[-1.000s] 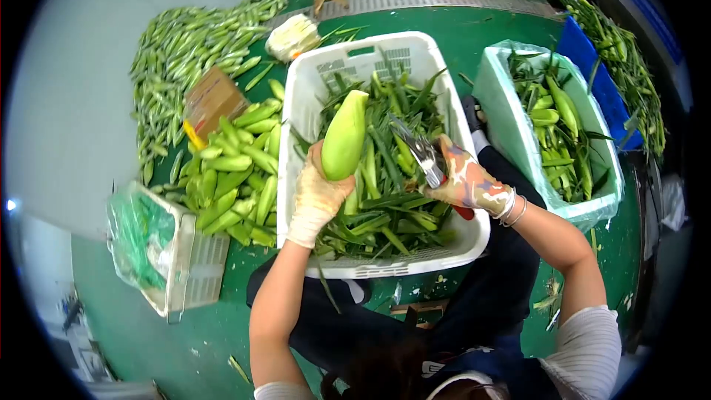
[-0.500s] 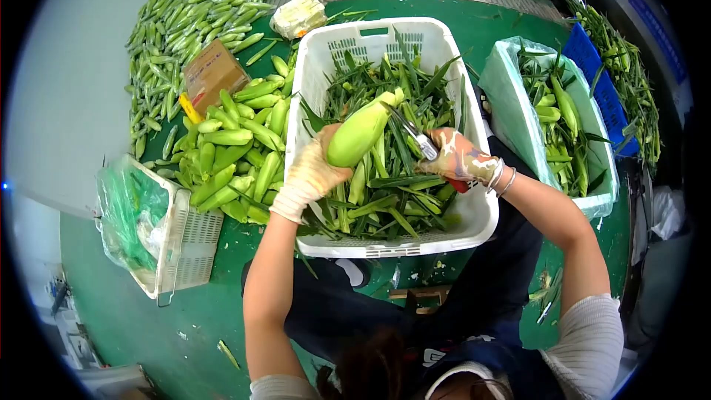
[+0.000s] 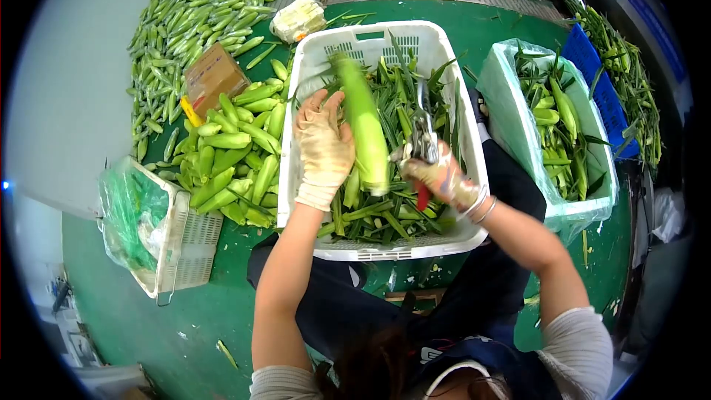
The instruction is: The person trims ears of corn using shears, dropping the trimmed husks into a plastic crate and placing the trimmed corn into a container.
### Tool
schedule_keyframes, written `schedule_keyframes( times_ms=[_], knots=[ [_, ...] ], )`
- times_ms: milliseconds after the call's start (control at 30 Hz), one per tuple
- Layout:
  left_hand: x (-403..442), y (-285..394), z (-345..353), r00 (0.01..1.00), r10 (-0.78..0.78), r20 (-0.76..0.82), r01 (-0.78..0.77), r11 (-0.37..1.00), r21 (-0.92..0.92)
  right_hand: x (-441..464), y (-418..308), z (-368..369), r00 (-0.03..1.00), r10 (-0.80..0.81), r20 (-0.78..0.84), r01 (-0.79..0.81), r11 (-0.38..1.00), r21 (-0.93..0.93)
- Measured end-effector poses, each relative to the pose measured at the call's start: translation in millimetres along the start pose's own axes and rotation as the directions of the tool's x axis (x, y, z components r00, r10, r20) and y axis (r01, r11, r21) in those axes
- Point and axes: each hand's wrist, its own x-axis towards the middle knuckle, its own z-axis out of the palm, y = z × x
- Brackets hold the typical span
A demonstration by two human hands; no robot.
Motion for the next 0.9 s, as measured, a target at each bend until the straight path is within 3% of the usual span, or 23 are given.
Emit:
schedule_keyframes(
  times_ms=[33,67,100,133,167,200,233,267,333,367,467,533,567,600,633,667,733,767,833,900],
  knots=[
    [-8,-15,33,0.977,-0.138,0.164,0.188,0.916,-0.354,1,15,14,0.998,-0.043,-0.055,0.049,0.992,0.112],
    [-21,-24,61,0.907,-0.2,0.37,0.4,0.681,-0.613,8,30,28,0.983,-0.144,-0.116,0.132,0.986,-0.104],
    [-37,-9,72,0.814,-0.212,0.54,0.58,0.332,-0.744,16,28,42,0.971,-0.173,-0.166,0.102,0.925,-0.367],
    [-44,-9,76,0.629,-0.236,0.741,0.768,0.041,-0.639,23,24,45,0.955,-0.219,-0.201,0.053,0.791,-0.61],
    [-52,-10,81,0.396,-0.242,0.886,0.854,-0.258,-0.452,30,40,36,0.963,-0.195,-0.186,0.053,0.813,-0.58],
    [-62,-19,96,0.329,-0.188,0.925,0.853,-0.361,-0.376,37,65,24,0.972,-0.164,-0.168,0.045,0.831,-0.554],
    [-61,-12,105,0.383,-0.169,0.908,0.774,-0.478,-0.415,32,72,17,0.977,-0.185,-0.107,0.144,0.941,-0.306],
    [-68,-13,98,0.347,-0.303,0.888,0.738,-0.495,-0.458,25,76,7,0.977,-0.106,-0.187,0.059,0.969,-0.241],
    [-66,-15,92,0.486,-0.23,0.843,0.631,-0.575,-0.521,16,85,-9,0.892,-0.104,-0.439,-0.017,0.965,-0.262],
    [-62,-13,85,0.542,-0.239,0.806,0.589,-0.575,-0.567,11,73,-13,0.885,0.003,-0.466,-0.034,0.998,-0.059],
    [-45,5,63,0.631,-0.032,0.775,0.651,-0.523,-0.551,13,55,-22,0.938,0.285,-0.198,-0.176,0.882,0.437],
    [-45,17,57,0.604,0.006,0.797,0.692,-0.499,-0.521,17,38,-12,0.945,0.086,-0.315,-0.082,0.996,0.027],
    [-46,17,57,0.58,-0.005,0.815,0.723,-0.457,-0.517,20,35,-11,0.975,-0.029,-0.221,0.033,0.999,0.016],
    [-44,14,56,0.557,-0.018,0.83,0.752,-0.414,-0.514,15,27,-11,0.98,-0.067,-0.189,0.032,0.982,-0.185],
    [-40,12,54,0.548,-0.021,0.836,0.767,-0.385,-0.513,14,29,-10,0.985,-0.107,-0.137,0.069,0.963,-0.259],
    [-37,10,50,0.578,-0.02,0.816,0.783,-0.268,-0.562,12,30,-8,0.986,-0.143,-0.081,0.108,0.938,-0.329],
    [-32,2,44,0.647,-0.01,0.762,0.761,-0.062,-0.646,4,29,-1,0.982,-0.184,-0.044,0.161,0.936,-0.313],
    [-34,-8,45,0.651,-0.013,0.759,0.757,-0.061,-0.651,2,30,-1,0.989,-0.151,-0.008,0.146,0.966,-0.216],
    [-37,-20,46,0.649,0.167,0.742,0.75,-0.305,-0.587,0,35,-1,0.999,-0.03,0.019,0.031,0.999,-0.021],
    [-44,-10,33,0.624,0.063,0.779,0.757,-0.298,-0.582,3,41,9,0.997,-0.022,-0.07,0.024,1.0,0.021]
  ],
)
